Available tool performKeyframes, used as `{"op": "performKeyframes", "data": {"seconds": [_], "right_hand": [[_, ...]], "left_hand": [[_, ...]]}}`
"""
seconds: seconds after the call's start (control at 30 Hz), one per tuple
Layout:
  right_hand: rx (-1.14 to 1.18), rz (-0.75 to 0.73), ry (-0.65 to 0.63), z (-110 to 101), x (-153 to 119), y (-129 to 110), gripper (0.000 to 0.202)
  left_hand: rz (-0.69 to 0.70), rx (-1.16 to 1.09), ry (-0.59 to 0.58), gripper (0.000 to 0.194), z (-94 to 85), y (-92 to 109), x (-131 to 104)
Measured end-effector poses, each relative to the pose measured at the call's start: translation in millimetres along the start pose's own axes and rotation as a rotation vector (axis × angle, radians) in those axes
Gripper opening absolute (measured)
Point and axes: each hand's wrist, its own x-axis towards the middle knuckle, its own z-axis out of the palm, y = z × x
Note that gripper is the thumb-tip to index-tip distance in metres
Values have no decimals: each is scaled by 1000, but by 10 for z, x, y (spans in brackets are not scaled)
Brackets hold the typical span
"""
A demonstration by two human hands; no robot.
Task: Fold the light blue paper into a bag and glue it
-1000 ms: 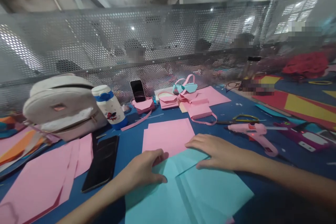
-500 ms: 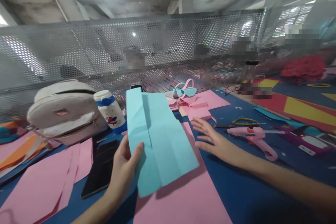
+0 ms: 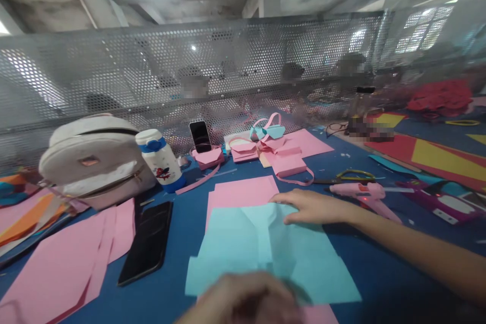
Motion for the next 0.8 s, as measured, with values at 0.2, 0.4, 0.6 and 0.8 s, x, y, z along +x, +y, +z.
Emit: {"op": "performKeyframes", "data": {"seconds": [0.2, 0.4, 0.6, 0.8], "right_hand": [[-118, -21, -77, -119, 76, -68, 52], [-151, -8, -23, -87, 74, 15, 49], [-331, 17, 57, -18, 74, 33, 31], [-611, -142, 305, 183, 87, -192, 34]], "left_hand": [[48, 720, 504, 61, -908, -188, 338], [-27, 655, 334, 36, -1126, -397, 410], [-80, 685, 321, 17, -1160, -379, 309], [-38, 820, 364, 17, -1059, -350, 252]]}}
